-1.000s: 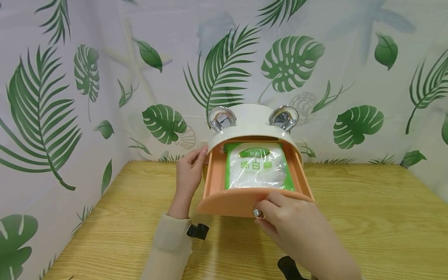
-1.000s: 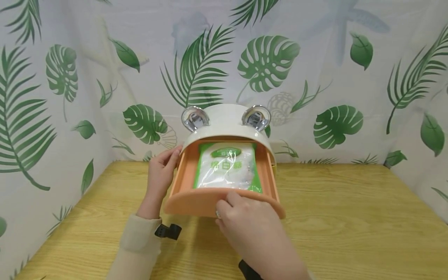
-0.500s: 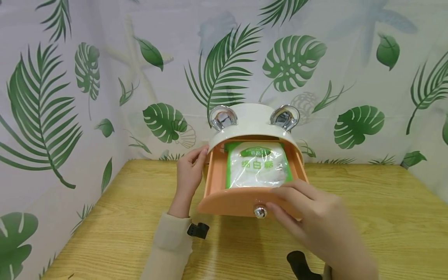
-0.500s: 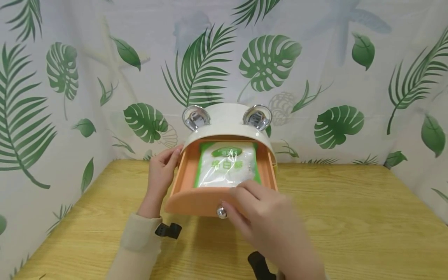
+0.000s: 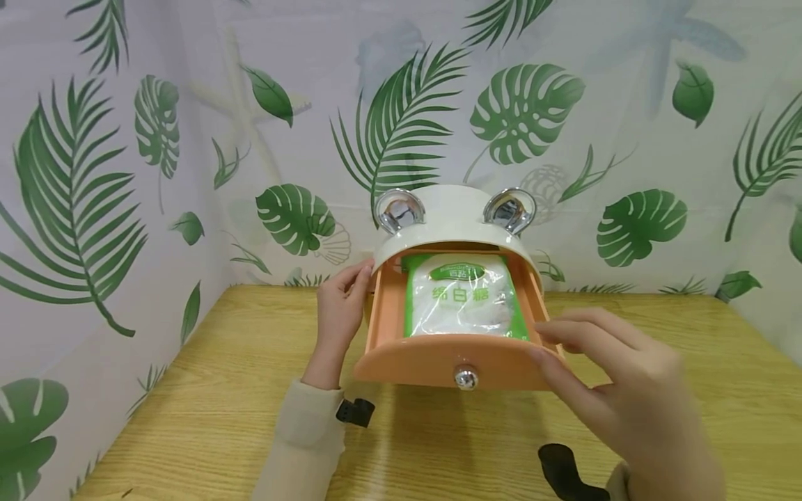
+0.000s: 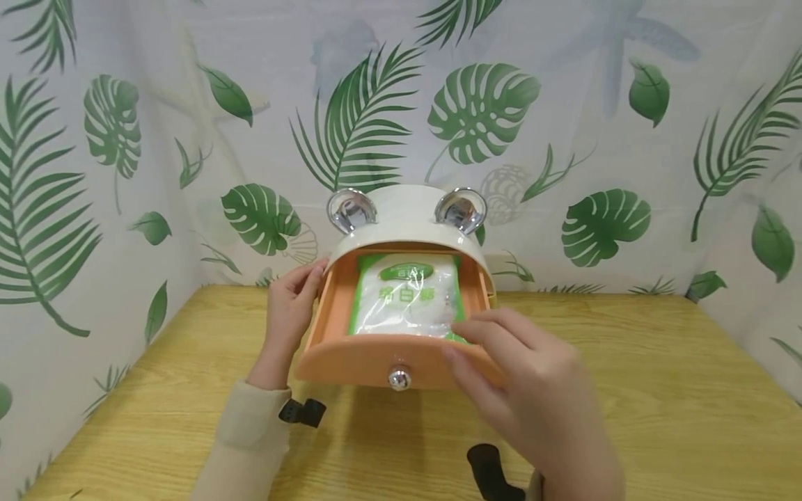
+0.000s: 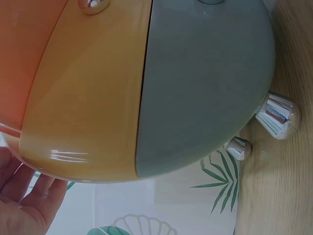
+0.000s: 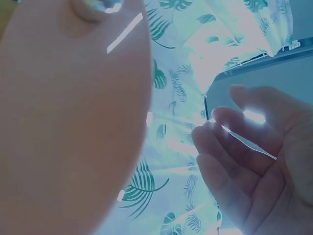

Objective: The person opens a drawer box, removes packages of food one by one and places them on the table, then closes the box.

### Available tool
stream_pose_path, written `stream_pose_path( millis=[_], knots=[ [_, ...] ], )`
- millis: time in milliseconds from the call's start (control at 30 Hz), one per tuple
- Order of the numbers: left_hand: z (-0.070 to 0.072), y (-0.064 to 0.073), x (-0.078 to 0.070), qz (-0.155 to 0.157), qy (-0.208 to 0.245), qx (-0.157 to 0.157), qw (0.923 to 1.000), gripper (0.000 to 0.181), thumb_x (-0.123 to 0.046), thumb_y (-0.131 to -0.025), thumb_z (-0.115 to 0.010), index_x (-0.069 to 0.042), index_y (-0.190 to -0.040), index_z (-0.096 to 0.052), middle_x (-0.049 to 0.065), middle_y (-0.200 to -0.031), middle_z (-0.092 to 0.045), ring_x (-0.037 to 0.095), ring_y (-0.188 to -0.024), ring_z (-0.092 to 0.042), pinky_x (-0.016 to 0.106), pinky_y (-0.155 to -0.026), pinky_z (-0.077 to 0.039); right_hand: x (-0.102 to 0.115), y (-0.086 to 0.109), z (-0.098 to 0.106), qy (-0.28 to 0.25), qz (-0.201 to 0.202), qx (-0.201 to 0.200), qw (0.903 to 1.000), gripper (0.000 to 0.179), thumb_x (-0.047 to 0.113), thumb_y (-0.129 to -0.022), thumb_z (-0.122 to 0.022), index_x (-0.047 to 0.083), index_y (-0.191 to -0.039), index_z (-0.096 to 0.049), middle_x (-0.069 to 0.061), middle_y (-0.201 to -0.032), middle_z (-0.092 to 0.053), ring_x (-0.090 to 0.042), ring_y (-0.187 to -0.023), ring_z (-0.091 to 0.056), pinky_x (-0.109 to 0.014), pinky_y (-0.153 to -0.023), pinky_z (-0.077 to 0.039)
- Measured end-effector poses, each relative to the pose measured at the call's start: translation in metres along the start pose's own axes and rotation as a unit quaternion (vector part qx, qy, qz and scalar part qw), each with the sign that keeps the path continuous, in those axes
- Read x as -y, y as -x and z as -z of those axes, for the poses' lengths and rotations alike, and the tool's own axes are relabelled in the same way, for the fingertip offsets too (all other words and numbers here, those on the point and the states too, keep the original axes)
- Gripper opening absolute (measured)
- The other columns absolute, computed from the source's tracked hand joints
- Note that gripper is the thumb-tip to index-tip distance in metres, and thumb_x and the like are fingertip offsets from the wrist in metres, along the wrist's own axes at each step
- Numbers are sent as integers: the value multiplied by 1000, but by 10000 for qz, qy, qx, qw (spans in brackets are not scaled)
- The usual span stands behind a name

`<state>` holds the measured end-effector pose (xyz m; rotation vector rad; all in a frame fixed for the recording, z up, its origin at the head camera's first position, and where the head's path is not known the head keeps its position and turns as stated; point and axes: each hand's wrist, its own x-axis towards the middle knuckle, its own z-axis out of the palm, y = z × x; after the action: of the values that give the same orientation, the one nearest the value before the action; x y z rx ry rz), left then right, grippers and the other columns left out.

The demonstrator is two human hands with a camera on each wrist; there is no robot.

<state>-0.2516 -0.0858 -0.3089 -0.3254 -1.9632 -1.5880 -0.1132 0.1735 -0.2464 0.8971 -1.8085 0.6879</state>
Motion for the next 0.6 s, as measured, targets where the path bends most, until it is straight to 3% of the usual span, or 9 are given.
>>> stream_pose_path(
  millis=[133, 333, 500, 600],
  knots=[
    [-1, 0, 1, -7, 30, -38, 10000, 22, -13, -88, -56, 2, -102, -66, 15, -99, -64, 23, -91, -60, 30, -66, -52, 0, 4, 1, -315, -20, -68, 9995, 20, 10, -65, -77, 9, -84, -70, -3, -80, -64, -13, -66, -57, -13, -64, -44],
    [-1, 1, 0, 21, 38, -29, 10000, 22, -13, -88, -56, 2, -101, -65, 15, -99, -63, 23, -91, -60, 28, -66, -52, -1, -3, -9, -563, 58, -167, 9983, 12, 13, -73, -71, 4, -81, -69, -5, -78, -64, -13, -66, -58, -14, -65, -47],
    [0, 0, -1, -91, -16, -85, 9999, 22, -12, -87, -56, 3, -100, -66, 16, -98, -64, 24, -91, -60, 29, -66, -52, -4, -16, -17, -394, -235, 204, 9987, 34, 32, -85, -56, 1, -75, -65, -6, -75, -63, -7, -65, -57, -11, -62, -47],
    [0, 0, 0, -139, 6, -87, 9999, 22, -13, -87, -56, 3, -100, -66, 16, -97, -64, 23, -91, -60, 30, -66, -52, -11, -20, -22, -253, -441, 391, 9979, 22, 22, -82, -63, 1, -76, -65, -6, -75, -63, -9, -65, -57, -10, -61, -46]
  ],
)
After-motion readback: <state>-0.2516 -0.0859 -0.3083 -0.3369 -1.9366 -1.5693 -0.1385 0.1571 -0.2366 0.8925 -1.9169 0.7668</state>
